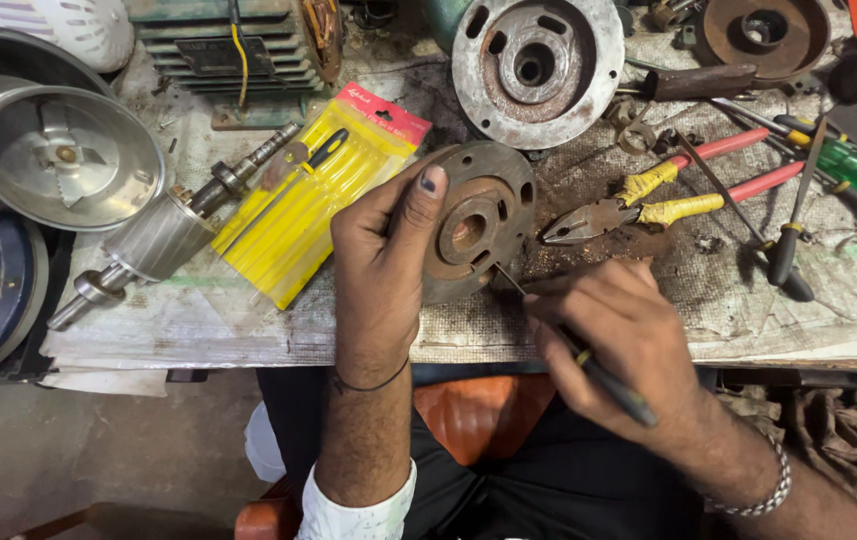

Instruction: The person holds a round metal motor end-bell cover on the workbench and scrapes rust and debris from its surface and edges using a file-like hand tool, rotating the cover to work different areas throughout the clip.

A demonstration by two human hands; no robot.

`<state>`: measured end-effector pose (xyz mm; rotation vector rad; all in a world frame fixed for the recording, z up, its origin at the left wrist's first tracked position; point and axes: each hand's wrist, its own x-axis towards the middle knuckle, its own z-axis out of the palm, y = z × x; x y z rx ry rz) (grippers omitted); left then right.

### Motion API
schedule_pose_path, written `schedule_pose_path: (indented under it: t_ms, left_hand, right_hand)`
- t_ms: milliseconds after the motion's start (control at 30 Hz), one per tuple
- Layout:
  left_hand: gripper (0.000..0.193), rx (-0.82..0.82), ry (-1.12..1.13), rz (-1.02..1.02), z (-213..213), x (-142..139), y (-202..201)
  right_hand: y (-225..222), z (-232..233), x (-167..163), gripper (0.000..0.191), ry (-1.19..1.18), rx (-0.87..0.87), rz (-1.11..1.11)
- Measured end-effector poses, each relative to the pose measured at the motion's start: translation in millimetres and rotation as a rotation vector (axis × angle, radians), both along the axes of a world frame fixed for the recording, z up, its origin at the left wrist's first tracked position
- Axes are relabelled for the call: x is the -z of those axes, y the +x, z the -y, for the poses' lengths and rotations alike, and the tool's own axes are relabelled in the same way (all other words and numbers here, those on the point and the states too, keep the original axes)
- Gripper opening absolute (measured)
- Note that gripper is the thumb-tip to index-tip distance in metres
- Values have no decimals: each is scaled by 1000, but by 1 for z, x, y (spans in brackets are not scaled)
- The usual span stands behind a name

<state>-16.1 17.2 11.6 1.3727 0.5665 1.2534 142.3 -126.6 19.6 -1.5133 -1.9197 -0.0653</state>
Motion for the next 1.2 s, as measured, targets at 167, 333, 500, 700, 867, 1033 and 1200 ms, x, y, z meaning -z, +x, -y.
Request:
schedule_pose_path:
  t_ms: [167,333,500,700,867,1033,1200]
  left_hand:
    - [35,54,-78,104,-4,2,-1]
    - [31,64,-159,167,-5,6,-2]
    - [28,59,-147,204,-6,9,-1]
    - [27,70,-161,185,-5,10,-1]
    - [27,56,-139,188,-5,9,0]
    - [29,11,-130,160,-8,11,1]
    - [31,-27,-77,167,-11,13,2]
  right_hand:
    - [-6,1,-2,27,5,-44,-58]
    - [-5,1,1,24,-61,-74,-149]
    - [-3,-1,8,23,15,-79,-22]
    - [-4,0,8,20,22,-14,11]
    - [-6,0,8,21,21,-19,-50]
    - [-10,-1,8,24,47,-2,-10]
    - [-13,-3,4,28,26,-82,-75]
